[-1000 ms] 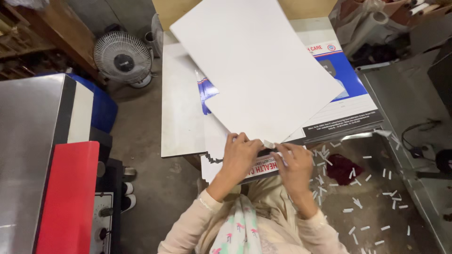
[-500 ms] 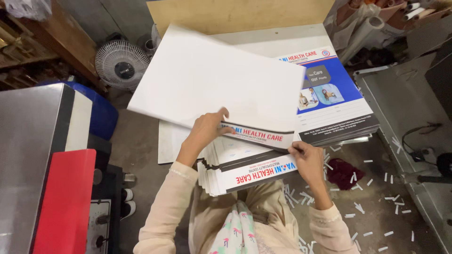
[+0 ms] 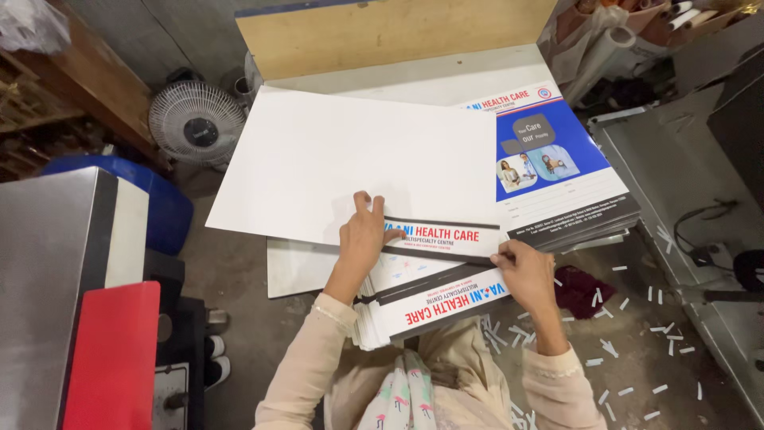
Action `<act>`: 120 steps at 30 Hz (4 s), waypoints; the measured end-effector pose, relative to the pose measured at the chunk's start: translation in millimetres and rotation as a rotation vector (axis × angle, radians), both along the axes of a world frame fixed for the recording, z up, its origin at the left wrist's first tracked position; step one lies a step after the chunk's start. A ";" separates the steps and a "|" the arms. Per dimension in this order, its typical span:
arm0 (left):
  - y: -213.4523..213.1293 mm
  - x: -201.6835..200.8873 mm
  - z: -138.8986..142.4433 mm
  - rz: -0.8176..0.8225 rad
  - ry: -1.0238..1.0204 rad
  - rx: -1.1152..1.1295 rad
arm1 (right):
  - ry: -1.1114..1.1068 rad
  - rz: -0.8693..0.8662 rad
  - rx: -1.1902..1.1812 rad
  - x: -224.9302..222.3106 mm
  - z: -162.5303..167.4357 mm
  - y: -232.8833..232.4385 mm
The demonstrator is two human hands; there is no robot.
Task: The person sits on the floor and repeatedly inserts a white folded paper into a printed brochure cover. They align the edges and press the stack to secure the contents before moving the completed unit to a pile on the left.
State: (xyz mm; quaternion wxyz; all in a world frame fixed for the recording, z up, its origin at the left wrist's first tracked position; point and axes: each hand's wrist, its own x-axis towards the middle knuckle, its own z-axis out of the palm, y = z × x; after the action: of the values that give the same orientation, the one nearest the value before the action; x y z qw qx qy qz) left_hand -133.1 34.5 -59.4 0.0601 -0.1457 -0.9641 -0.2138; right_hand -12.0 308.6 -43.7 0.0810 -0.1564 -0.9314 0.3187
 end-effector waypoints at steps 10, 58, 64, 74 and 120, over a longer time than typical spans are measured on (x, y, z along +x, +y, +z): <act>4.2 9.3 4.3 0.044 0.004 0.016 | 0.151 -0.093 0.361 4.5 -14.2 -18.0; -184.4 84.4 135.2 0.110 0.231 2.206 | 0.585 1.036 0.475 -27.9 105.2 -222.4; -300.3 158.9 153.5 -0.004 0.528 2.307 | 1.080 1.063 0.589 -63.9 93.1 -319.5; -207.3 238.2 145.1 0.676 1.328 1.145 | 0.703 1.629 0.822 57.0 91.3 -561.0; 44.1 92.9 125.7 -0.438 0.542 0.156 | 0.744 0.034 -1.198 51.7 94.9 -29.0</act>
State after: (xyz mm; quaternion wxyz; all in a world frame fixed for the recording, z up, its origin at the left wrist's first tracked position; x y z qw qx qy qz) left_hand -40.2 78.7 66.3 0.2776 -0.3954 -0.8396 -0.2483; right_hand 39.6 279.6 51.2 0.2889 -0.0404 -0.5083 0.8103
